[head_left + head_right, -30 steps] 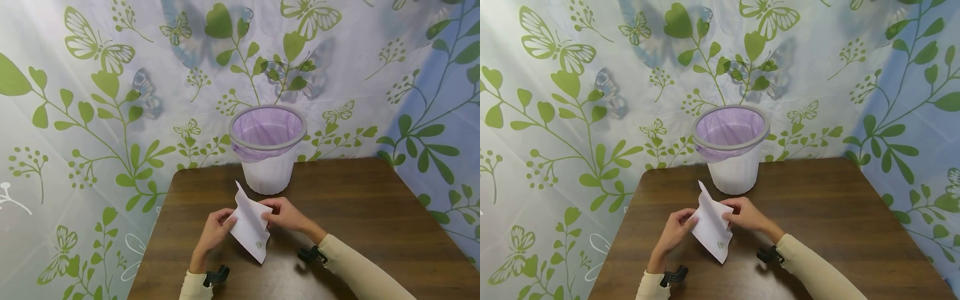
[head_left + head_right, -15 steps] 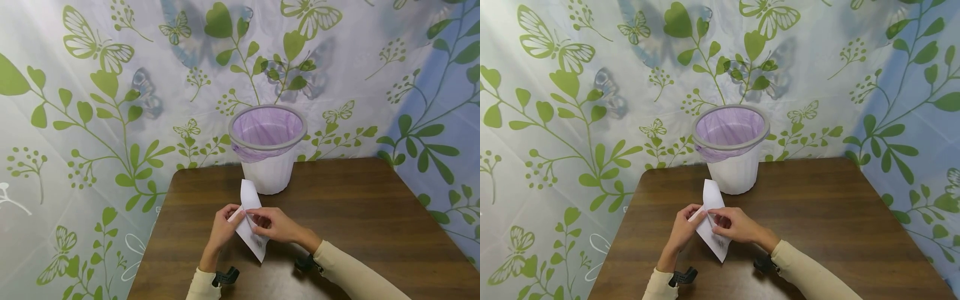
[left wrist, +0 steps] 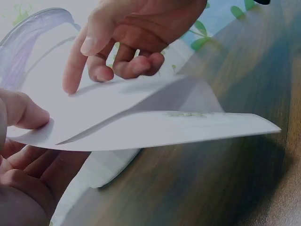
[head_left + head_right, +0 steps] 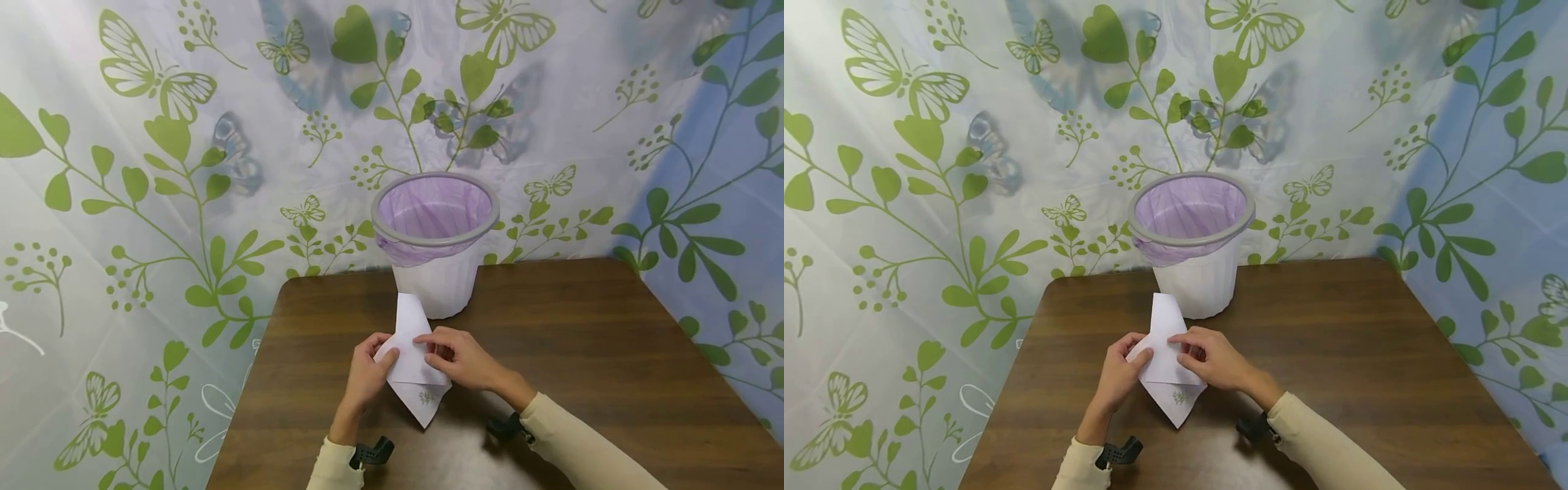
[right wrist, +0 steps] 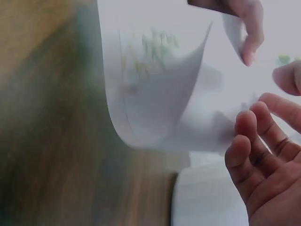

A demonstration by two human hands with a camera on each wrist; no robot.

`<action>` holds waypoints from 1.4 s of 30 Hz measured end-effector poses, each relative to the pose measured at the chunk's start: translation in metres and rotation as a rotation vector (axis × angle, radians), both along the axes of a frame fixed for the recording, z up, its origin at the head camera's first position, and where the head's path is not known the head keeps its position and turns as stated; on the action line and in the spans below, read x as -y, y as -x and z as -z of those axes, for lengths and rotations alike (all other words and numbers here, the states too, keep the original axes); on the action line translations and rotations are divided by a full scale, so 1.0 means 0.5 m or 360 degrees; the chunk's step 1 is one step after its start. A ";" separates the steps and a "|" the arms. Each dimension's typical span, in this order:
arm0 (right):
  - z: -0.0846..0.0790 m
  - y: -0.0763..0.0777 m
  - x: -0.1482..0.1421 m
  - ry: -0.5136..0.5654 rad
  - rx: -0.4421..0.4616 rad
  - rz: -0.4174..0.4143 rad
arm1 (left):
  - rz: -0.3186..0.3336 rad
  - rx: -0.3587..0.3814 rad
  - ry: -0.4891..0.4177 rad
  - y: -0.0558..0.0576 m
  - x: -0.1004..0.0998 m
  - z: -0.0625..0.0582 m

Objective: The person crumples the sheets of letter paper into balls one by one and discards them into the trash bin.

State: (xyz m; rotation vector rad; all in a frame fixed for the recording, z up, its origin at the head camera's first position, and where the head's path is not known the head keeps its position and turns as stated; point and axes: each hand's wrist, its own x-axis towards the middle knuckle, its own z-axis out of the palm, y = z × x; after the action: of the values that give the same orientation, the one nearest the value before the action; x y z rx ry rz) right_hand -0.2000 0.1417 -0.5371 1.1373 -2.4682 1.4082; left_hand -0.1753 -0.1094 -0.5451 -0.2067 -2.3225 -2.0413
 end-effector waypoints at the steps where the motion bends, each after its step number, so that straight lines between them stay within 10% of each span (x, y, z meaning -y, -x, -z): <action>1: -0.003 0.002 -0.004 0.0006 0.0001 0.0038 | -0.0006 0.0003 0.0003 0.000 0.000 0.001; 9: -0.004 0.013 -0.034 0.0093 0.0235 0.0309 | 0.0013 -0.0027 0.0013 -0.003 0.003 -0.003; 17: 0.005 0.011 -0.041 0.0235 0.0559 0.0279 | 0.0128 -0.0023 0.0091 0.000 -0.001 0.002; 37: 0.004 0.006 -0.049 0.0358 0.0625 0.0122 | 0.0046 -0.0130 0.0141 0.004 -0.009 0.005; 42: 0.008 0.005 -0.048 0.0355 0.0426 0.0208 | 0.0029 -0.0184 0.0176 0.006 -0.012 0.007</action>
State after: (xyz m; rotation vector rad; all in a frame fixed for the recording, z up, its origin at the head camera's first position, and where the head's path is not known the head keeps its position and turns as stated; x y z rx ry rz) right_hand -0.2026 0.1659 -0.5412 0.7738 -2.4149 1.8427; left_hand -0.1781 -0.1034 -0.5485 -0.3416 -2.3727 -1.8560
